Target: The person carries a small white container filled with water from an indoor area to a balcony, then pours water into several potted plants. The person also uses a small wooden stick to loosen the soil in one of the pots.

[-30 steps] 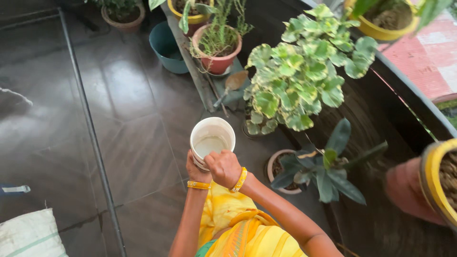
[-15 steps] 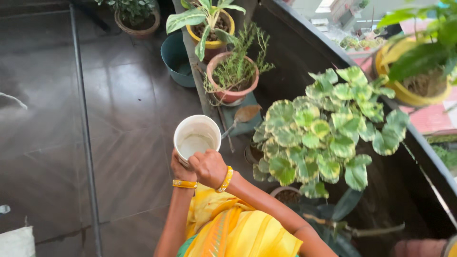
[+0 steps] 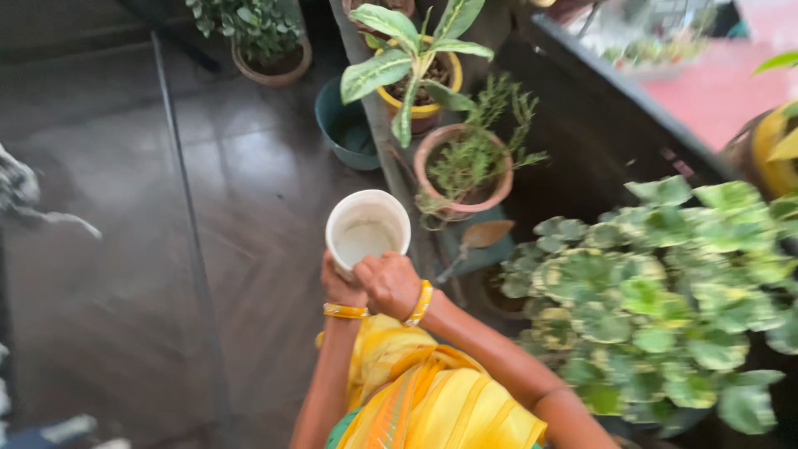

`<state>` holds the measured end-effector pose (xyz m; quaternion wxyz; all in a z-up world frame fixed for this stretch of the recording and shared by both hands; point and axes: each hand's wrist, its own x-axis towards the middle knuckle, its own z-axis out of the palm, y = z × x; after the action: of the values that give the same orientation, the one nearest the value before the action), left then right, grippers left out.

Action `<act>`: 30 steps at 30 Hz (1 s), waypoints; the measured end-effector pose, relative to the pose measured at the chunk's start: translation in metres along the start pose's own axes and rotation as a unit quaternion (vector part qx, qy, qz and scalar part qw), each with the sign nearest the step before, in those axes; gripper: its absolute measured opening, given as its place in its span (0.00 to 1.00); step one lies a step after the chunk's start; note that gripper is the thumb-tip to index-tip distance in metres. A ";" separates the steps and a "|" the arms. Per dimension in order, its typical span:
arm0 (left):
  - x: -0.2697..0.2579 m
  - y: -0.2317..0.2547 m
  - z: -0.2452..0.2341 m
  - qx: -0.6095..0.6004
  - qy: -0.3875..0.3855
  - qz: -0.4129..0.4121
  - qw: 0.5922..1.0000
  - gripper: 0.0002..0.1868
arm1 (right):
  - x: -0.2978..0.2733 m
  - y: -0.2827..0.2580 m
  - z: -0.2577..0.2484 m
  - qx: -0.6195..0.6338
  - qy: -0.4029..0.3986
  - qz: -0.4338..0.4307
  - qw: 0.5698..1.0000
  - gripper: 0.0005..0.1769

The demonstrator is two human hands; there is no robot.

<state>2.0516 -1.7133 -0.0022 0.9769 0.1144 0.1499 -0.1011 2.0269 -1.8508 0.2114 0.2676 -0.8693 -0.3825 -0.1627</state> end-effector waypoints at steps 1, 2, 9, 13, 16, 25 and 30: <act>0.008 0.016 0.003 0.000 -0.013 0.006 1.000 0.23 | 0.012 0.001 0.009 -0.002 0.006 0.014 1.000 0.13; 0.018 0.027 0.006 -0.003 -0.028 0.010 1.000 0.21 | 0.022 0.003 0.016 -0.007 0.010 0.029 1.000 0.13; 0.069 0.108 0.044 0.042 -0.015 -0.080 0.996 0.23 | 0.094 0.012 0.056 -0.066 0.032 0.099 0.992 0.07; 0.101 0.119 0.040 0.046 -0.052 -0.075 0.995 0.21 | 0.118 0.024 0.063 -0.059 0.051 0.123 0.989 0.08; 0.123 0.122 0.044 0.040 -0.047 -0.106 0.992 0.22 | 0.132 0.034 0.065 -0.069 0.049 0.140 0.986 0.08; 0.186 0.114 0.063 0.033 -0.028 -0.217 0.975 0.25 | 0.160 0.086 0.061 -0.101 0.070 0.183 0.976 0.06; 0.231 0.104 0.087 0.029 -0.044 -0.267 0.962 0.27 | 0.181 0.123 0.048 -0.107 0.091 0.202 0.969 0.09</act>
<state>2.3152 -1.6740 0.0254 0.9162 0.0937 0.1291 -0.3676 2.2411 -1.7875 0.2193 0.2340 -0.9337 -0.1530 -0.2236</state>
